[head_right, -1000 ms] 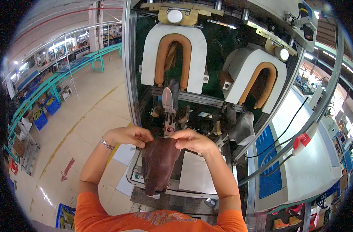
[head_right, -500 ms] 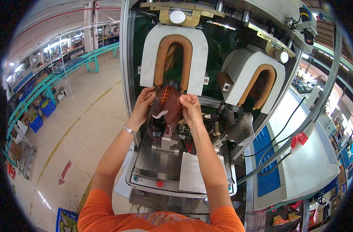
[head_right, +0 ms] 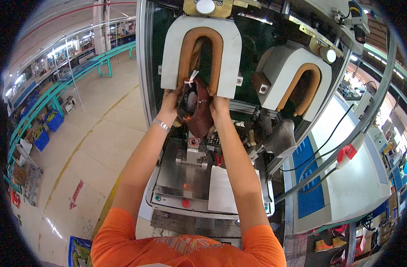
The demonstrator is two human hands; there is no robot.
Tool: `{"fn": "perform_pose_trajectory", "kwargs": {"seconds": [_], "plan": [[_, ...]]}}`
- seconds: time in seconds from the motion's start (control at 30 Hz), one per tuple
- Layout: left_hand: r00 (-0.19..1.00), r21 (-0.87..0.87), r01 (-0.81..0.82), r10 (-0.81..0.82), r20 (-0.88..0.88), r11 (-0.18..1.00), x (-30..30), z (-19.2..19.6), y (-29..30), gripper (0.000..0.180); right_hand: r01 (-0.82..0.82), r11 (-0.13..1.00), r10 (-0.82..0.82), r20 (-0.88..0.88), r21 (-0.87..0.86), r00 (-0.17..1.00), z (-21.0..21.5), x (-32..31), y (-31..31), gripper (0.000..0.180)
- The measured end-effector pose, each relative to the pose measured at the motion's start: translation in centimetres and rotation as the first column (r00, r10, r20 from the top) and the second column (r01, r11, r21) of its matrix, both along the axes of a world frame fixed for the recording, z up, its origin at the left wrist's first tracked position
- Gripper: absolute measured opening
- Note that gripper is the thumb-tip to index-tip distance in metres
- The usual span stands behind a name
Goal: The person repeatedly picks up brown shoe uppers from a nearby table and places them into a shoe assembly machine. They align the shoe uppers onto the machine's molds and press a button to operate the machine. The person then removes the processed shoes and places them back on the table, repeating this cycle for multiple units.
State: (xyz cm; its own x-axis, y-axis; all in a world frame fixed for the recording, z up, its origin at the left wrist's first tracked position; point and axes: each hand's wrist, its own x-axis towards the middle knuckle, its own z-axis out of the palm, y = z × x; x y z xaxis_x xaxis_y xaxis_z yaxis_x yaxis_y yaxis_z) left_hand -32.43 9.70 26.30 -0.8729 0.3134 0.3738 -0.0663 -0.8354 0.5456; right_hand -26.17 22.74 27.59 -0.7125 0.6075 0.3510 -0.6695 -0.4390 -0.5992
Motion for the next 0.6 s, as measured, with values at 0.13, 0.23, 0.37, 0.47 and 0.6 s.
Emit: {"fn": "perform_pose_trajectory", "kwargs": {"seconds": [0.13, 0.23, 0.37, 0.47, 0.6], "plan": [[0.991, -0.027, -0.112, 0.113, 0.073, 0.993, -0.3, -0.2, 0.8, 0.031, 0.013, 1.0, -0.013, 0.081, -0.001, 0.997, -1.5, -1.3, 0.9, 0.021], [0.978, -0.146, -0.128, 0.149, 0.143, 0.981, 0.4, -0.7, 0.3, 0.024, -0.135, 0.985, 0.12, 0.137, 0.105, 0.983, -2.4, 0.2, 1.2, 0.021], [0.699, -0.394, -0.715, 0.571, -0.432, 0.577, 2.7, -3.7, -2.6, 0.021, 0.199, 0.933, -0.292, 0.305, 0.301, 0.906, -7.1, 3.6, -0.1, 0.03], [0.145, 0.07, -0.932, 0.541, -0.828, 0.356, 10.4, -1.5, -5.9, 0.02, 0.032, 0.99, -0.088, 0.409, 0.141, 0.908, -14.4, 7.8, -1.8, 0.04], [-0.038, 0.072, -0.981, 0.185, -0.982, 0.178, 14.6, 3.2, -6.5, 0.024, -0.414, 0.838, 0.476, 0.103, -0.355, 0.874, -17.7, 8.0, -5.3, 0.04]]}}
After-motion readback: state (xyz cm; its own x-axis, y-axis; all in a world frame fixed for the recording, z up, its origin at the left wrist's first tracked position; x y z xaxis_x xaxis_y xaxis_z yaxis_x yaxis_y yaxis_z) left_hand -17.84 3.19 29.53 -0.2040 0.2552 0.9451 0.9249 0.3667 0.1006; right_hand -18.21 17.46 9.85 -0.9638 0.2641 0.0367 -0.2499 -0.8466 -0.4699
